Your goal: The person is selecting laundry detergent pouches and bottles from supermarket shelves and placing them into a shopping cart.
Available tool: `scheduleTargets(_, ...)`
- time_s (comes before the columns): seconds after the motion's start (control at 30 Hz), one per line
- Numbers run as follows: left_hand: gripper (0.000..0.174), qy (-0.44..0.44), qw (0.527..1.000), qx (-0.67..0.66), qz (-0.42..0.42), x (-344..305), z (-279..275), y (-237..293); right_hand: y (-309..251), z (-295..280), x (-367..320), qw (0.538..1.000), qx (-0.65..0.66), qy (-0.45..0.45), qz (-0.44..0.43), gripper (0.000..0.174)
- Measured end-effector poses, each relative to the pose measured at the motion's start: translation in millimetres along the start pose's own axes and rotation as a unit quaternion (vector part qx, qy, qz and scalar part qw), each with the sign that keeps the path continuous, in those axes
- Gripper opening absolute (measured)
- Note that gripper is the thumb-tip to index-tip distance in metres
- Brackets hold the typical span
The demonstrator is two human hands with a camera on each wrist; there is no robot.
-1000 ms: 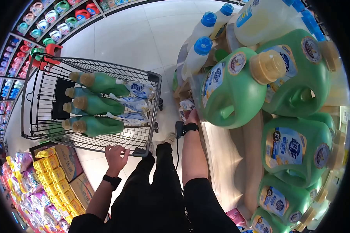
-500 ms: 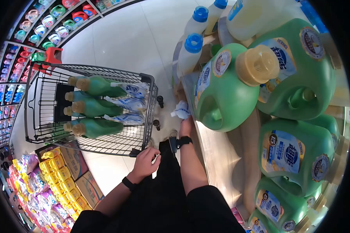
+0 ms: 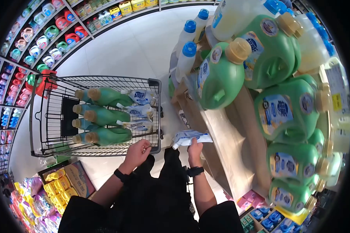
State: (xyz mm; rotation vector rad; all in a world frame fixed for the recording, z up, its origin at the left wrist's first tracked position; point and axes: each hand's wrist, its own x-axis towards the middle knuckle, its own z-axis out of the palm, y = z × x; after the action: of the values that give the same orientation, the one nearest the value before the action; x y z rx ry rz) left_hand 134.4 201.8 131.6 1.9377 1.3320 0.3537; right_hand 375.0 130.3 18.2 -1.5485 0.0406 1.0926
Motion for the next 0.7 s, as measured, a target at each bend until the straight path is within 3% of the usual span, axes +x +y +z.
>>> scheduleTargets(0.07, 0.020, -0.018, 0.999, -0.015, 0.039, -6.4, -23.0, 1.1, 15.0, -9.2, -29.3, 0.992, -0.064, 0.019, -0.108, 0.018)
scheduleTargets(0.13, 0.022, -0.062, 0.994, -0.040, 0.086, -5.9, -34.5, 2.5, -14.8, -5.5, -70.2, 0.991, -0.025, 0.009, -0.129, 0.018)
scheduleTargets(0.17, 0.035, -0.121, 0.989, -0.052, 0.073, -2.3, -37.4, -0.7, -39.5, 4.1, -94.1, 0.992, -0.004, 0.017, -0.122, 0.018)
scheduleTargets(0.2, 0.035, -0.126, 0.987, -0.054, 0.081, 0.9, -38.7, -4.2, -63.2, 14.2, -116.2, 0.993, 0.016, 0.024, -0.115, 0.018)
scheduleTargets(0.27, 0.059, -0.153, 0.966, -0.081, 0.191, 5.9, -38.8, -8.9, -90.6, 22.9, -150.1, 0.989, 0.047, -0.001, -0.137, 0.016)
scheduleTargets(0.3, 0.081, -0.198, 0.958, -0.110, 0.175, 3.7, -46.7, 2.0, -109.7, 27.6, -173.2, 0.990, 0.035, -0.009, -0.136, 0.017)
scheduleTargets(0.33, 0.081, -0.203, 0.956, -0.111, 0.183, 4.2, -51.5, 13.1, -128.0, 31.4, -196.5, 0.991, 0.022, -0.016, -0.135, 0.018)
scheduleTargets(0.4, 0.090, -0.163, 0.937, -0.136, 0.278, 5.5, -53.1, 34.5, -147.8, 42.4, -228.7, 0.985, 0.051, 0.006, -0.166, 0.021)
scheduleTargets(0.43, 0.090, -0.170, 0.933, -0.132, 0.288, 6.4, -56.0, 43.1, -150.4, 37.6, -241.4, 0.988, 0.054, -0.021, -0.142, 0.032)
scheduleTargets(0.5, 0.093, -0.173, 0.884, -0.196, 0.388, 5.4, -65.1, 71.7, -176.4, 48.6, -272.3, 0.980, 0.094, -0.045, -0.169, 0.029)
scheduleTargets(0.6, 0.091, -0.142, 0.882, -0.214, 0.394, 0.9, -82.9, 117.8, -241.7, 62.8, -306.6, 0.973, 0.102, -0.063, -0.197, 0.025)
scheduleTargets(0.7, 0.068, -0.140, 0.871, -0.264, 0.390, -5.3, -80.5, 117.0, -242.5, 59.6, -310.1, 0.965, 0.146, -0.106, -0.188, 0.022)
